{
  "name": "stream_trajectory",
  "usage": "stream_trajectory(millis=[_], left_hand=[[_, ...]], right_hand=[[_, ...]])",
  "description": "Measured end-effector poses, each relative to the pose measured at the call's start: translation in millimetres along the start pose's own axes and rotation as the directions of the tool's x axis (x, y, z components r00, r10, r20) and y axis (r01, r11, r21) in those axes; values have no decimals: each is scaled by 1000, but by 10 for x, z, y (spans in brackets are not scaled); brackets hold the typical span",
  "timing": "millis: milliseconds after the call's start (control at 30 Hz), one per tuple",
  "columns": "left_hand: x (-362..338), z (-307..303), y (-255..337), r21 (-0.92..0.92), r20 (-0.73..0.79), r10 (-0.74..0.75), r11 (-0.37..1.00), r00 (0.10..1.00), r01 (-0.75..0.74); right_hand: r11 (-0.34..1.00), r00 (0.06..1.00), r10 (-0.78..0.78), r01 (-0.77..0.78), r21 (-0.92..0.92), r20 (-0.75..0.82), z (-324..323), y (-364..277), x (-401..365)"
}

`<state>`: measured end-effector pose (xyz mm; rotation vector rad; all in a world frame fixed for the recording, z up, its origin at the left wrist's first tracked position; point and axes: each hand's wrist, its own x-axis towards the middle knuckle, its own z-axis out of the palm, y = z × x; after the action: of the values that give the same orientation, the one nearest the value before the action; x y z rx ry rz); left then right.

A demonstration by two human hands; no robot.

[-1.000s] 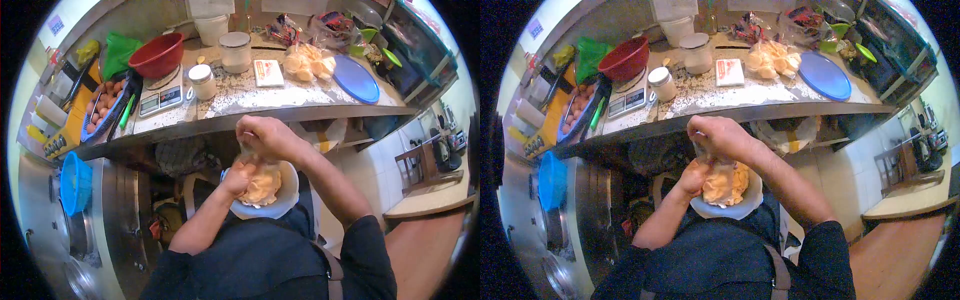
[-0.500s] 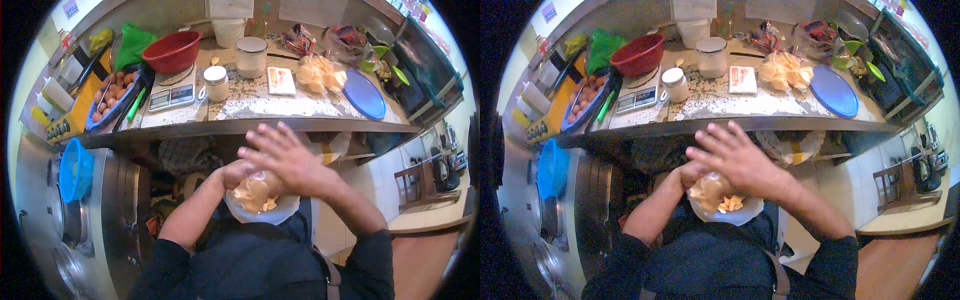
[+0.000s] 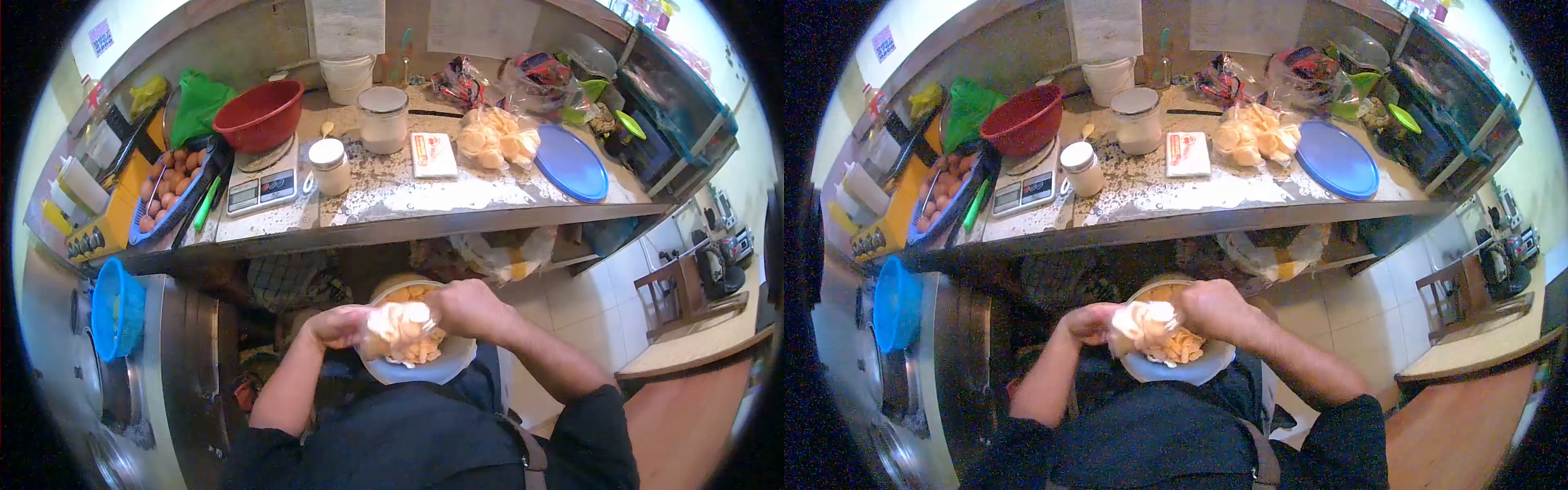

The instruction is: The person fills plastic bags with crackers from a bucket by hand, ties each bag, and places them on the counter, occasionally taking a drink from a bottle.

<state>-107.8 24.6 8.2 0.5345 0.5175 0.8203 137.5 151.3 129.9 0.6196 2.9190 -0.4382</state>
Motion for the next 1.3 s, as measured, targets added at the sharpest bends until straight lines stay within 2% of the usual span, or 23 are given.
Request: stream_trajectory(millis=[33, 67, 100, 200, 233, 333, 367, 433, 467, 533, 567, 633, 700, 733, 767, 833, 867, 967, 1033, 1067, 1200, 1233, 1300], left_hand=[[-64, -53, -28, -121, 74, 42, 992, 996, -33], [-76, -303, -144, -100, 349, 122, 991, 929, -93], [-81, -201, -140, -102, 348, 122, 991, 930, -91], [1, 465, -80, 141, -39, 292, 948, 956, -284], [139, 489, -164, 136, -48, 297, 948, 954, -288], [451, 626, -268, 467, -296, 616, 760, 730, -452], [491, 687, -222, 467, -301, 619, 759, 725, -454], [528, 732, -162, 424, -448, 586, 804, 675, -417], [562, 630, -176, 345, -461, 579, 815, 672, -466], [560, 647, -149, 262, -445, 593, 802, 671, -536], [565, 657, -142, 173, -427, 606, 783, 670, -598], [551, 648, -160, 165, -418, 587, 799, 693, -578], [519, 691, -156, 274, -126, 588, 795, 799, -541], [457, 677, -133, 452, -84, 549, 765, 831, -460], [435, 664, -145, 453, -85, 554, 762, 828, -463], [380, 707, -137, 595, -155, 457, 751, 876, -287], [312, 746, -139, 536, -216, 373, 818, 902, -210], [366, 780, -82, 387, -143, 428, 854, 892, -348], [385, 633, -112, 487, -67, 477, 783, 876, -388], [390, 570, -130, 576, 9, 514, 698, 857, -425], [393, 600, -93, 518, 44, 490, 733, 870, -440], [364, 634, -87, 518, 44, 492, 733, 870, -440], [283, 725, -79, 577, -305, 431, 793, 849, -195]], right_hand=[[1000, 1000, -1, 1, 0, 0, -26, 6, 25], [999, 999, 49, -49, -20, -6, -43, 13, 48], [994, 995, 98, -99, -37, -10, -48, 8, 63], [993, 988, 119, -116, 27, -100, -33, -91, 117], [991, 985, 133, -131, 27, -109, 8, -118, 145], [962, 964, 216, -183, 201, -153, 139, -260, 190], [963, 966, 209, -178, 200, -150, 150, -256, 183], [877, 969, 27, 94, 471, -244, 170, -209, 135], [876, 970, 21, 99, 472, -243, 233, -181, 124], [578, 966, 64, 169, 798, -251, 420, -106, 117], [579, 966, 63, 170, 798, -251, 460, -79, 112], [661, 970, 1, 183, 728, -245, 497, -45, 95], [651, 981, -26, 161, 742, -190, 481, -25, 78], [641, 989, -54, 139, 755, -136, 471, -18, 75], [643, 989, -58, 141, 752, -136, 465, -20, 68], [389, 991, -82, 133, 912, -109, 454, -49, 38], [391, 990, -87, 135, 910, -110, 417, -70, 16], [279, 988, -111, 139, 950, -112, 360, -95, -70], [275, 996, -80, -20, 961, 43, 434, -41, -101], [279, 996, -77, -21, 960, 44, 475, -25, -103], [258, 999, -50, 35, 965, -23, 468, -109, -90], [228, 998, -32, 61, 972, -55, 440, -138, -92], [211, 1000, -5, 5, 977, -4, 445, -125, -56]])
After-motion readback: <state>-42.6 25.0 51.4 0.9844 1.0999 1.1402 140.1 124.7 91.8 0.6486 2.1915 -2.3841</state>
